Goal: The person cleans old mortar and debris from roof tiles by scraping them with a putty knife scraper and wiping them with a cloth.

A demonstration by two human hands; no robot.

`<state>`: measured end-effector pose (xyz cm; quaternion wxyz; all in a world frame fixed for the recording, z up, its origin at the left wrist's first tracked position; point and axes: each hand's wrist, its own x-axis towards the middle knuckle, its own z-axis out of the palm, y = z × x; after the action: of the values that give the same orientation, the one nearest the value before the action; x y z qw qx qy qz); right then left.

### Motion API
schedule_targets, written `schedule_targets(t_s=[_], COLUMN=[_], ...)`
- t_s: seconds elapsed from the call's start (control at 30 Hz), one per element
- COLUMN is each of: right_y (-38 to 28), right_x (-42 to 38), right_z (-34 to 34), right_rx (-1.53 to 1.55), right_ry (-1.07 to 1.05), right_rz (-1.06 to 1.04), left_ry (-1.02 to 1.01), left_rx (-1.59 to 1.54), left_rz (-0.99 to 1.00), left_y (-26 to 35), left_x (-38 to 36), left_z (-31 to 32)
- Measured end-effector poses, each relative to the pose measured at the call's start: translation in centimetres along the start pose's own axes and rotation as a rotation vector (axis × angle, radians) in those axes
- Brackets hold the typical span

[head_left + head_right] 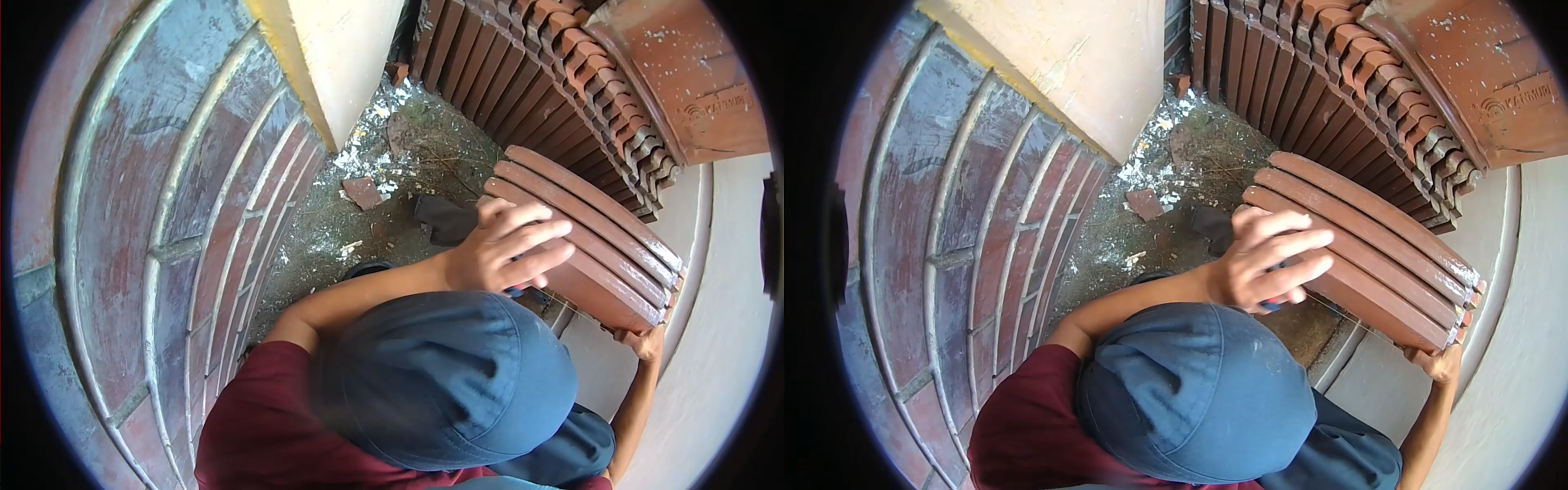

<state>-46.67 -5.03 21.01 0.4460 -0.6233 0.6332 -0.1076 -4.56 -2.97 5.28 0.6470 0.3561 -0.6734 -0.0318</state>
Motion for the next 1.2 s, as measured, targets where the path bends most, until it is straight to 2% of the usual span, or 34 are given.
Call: schedule_targets(t_s=[0.07,0.13,0.17,0.23,0.27,0.33,0.37,0.47,0.53,0.6,0.67,0.73,0.77,0.83,0.97,1.03,1.1,1.17,1.2], right_y=[-1.3,-1.6,-1.4,-1.1,-0.9,-1.0,-1.9,-3.8,-3.4,-2.0,-1.4,-1.5,-1.8,-3.1,-5.3,-6.1,-7.0,-7.8,-8.2], right_x=[0.3,0.5,0.7,1.1,1.2,1.3,1.4,1.7,1.6,1.5,1.2,1.1,1.1,1.5,1.5,1.4,1.6,1.9,2.0], right_z=[0.7,0.5,0.4,0.0,-0.1,0.1,0.4,1.3,1.0,0.2,-0.1,-0.4,-0.4,0.5,1.6,2.6,3.0,2.5,2.2], right_rx=[-0.003,-0.036,-0.048,-0.063,-0.065,-0.069,-0.064,-0.053,-0.069,-0.109,-0.175,-0.252,-0.288,-0.209,-0.190,-0.200,-0.360,-0.541,-0.629], right_ry=[0.023,0.036,0.026,-0.009,0.005,0.031,0.036,0.056,0.063,0.067,0.070,0.086,0.097,0.102,0.107,0.133,0.133,0.085,0.064], right_rz=[-0.015,-0.023,-0.030,-0.052,-0.065,-0.091,-0.085,-0.077,-0.048,-0.017,-0.010,-0.014,-0.017,0.011,0.024,-0.111,-0.249,-0.306,-0.338], left_ry=[0.092,0.121,0.169,0.337,0.458,0.429,0.340,0.021,-0.157,-0.266,-0.152,-0.167,-0.185,-0.200,-0.051,-0.044,-0.201,-0.356,-0.375], left_rx=[-0.093,0.000,-0.038,-0.199,-0.320,-0.570,-0.607,-0.400,-0.278,-0.287,-0.266,-0.224,-0.271,-0.264,-0.321,-0.216,0.041,0.126,0.119], left_rz=[0.056,0.023,-0.084,-0.418,-0.647,-0.949,-0.992,-0.972,-0.844,-0.857,-0.668,-0.691,-0.779,-0.698,-0.594,-0.562,-0.305,-0.174,-0.180], left_y=[-1.0,-2.2,-3.0,-3.2,-2.9,-3.6,-4.4,-3.9,-4.0,-3.1,-3.5,-4.4,-4.4,-5.1,-5.8,-5.2,-5.4,-5.3,-5.3], left_x=[-0.1,-0.4,-0.1,0.8,1.3,1.8,0.4,-2.5,-5.7,-7.3,-7.7,-7.4,-7.0,-7.1,-5.0,-2.2,0.0,0.9,0.9], left_z=[-2.2,-5.3,-6.6,-7.8,-8.1,-10.8,-11.5,-10.9,-9.4,-8.3,-6.6,-6.0,-5.9,-5.2,-4.8,-5.8,-7.4,-8.1,-8.1])
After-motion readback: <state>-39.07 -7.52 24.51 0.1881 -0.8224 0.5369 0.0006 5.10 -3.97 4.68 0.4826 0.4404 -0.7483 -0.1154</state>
